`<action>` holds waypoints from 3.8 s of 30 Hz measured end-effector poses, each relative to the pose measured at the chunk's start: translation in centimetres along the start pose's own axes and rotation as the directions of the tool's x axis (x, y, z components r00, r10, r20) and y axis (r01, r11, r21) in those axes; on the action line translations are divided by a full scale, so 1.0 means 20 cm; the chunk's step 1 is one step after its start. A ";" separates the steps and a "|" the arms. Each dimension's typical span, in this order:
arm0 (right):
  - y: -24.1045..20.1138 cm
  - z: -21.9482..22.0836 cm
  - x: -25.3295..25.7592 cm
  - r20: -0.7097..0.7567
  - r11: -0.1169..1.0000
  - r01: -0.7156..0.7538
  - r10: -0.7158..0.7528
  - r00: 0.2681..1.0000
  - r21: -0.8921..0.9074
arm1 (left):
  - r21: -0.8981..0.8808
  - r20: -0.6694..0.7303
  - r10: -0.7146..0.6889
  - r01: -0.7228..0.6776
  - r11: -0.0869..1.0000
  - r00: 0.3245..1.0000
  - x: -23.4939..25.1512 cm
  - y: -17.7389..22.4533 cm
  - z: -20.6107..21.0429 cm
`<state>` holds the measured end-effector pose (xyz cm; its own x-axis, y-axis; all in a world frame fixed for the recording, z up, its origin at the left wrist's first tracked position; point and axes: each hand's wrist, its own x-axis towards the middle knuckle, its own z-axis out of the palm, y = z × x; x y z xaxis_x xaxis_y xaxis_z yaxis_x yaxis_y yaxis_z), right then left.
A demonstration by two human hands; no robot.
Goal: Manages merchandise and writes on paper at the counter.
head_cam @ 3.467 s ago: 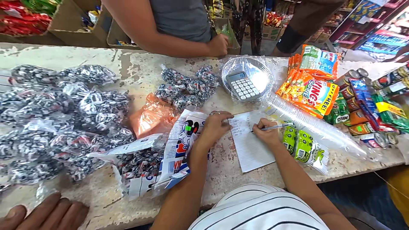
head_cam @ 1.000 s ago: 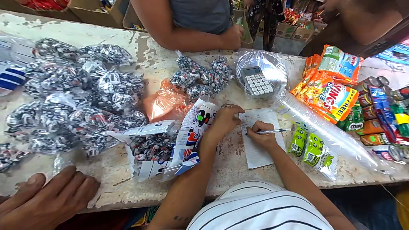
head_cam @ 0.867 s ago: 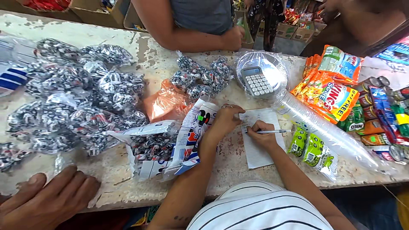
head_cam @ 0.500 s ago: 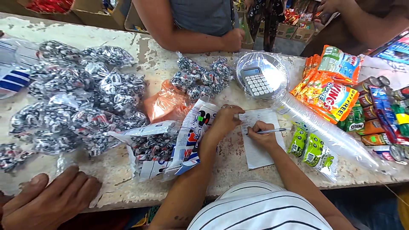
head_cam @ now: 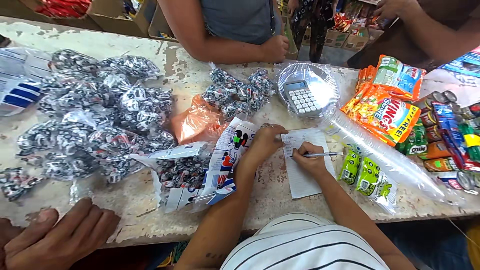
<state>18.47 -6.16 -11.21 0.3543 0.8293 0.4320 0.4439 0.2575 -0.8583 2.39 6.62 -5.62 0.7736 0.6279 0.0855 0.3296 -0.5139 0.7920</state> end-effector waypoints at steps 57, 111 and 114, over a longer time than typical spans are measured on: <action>0.00 -0.01 0.00 -0.036 0.999 -0.042 0.042 0.998 0.008 | -0.007 0.025 -0.028 0.028 1.000 0.999 0.00 0.00 -0.01; -0.01 -0.06 0.01 -0.125 0.997 -0.056 0.050 0.991 -0.049 | -0.015 0.015 -0.041 0.042 0.999 0.999 0.01 -0.01 0.01; -0.03 -0.06 0.00 -0.105 0.997 -0.069 0.065 0.992 -0.033 | -0.007 0.029 -0.048 0.048 0.999 0.998 0.01 -0.01 0.00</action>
<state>19.33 -6.88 -10.36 0.4670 0.7876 0.4019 0.4453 0.1832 -0.8764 2.46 6.73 -5.75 0.7723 0.6346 0.0297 0.3629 -0.4790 0.7993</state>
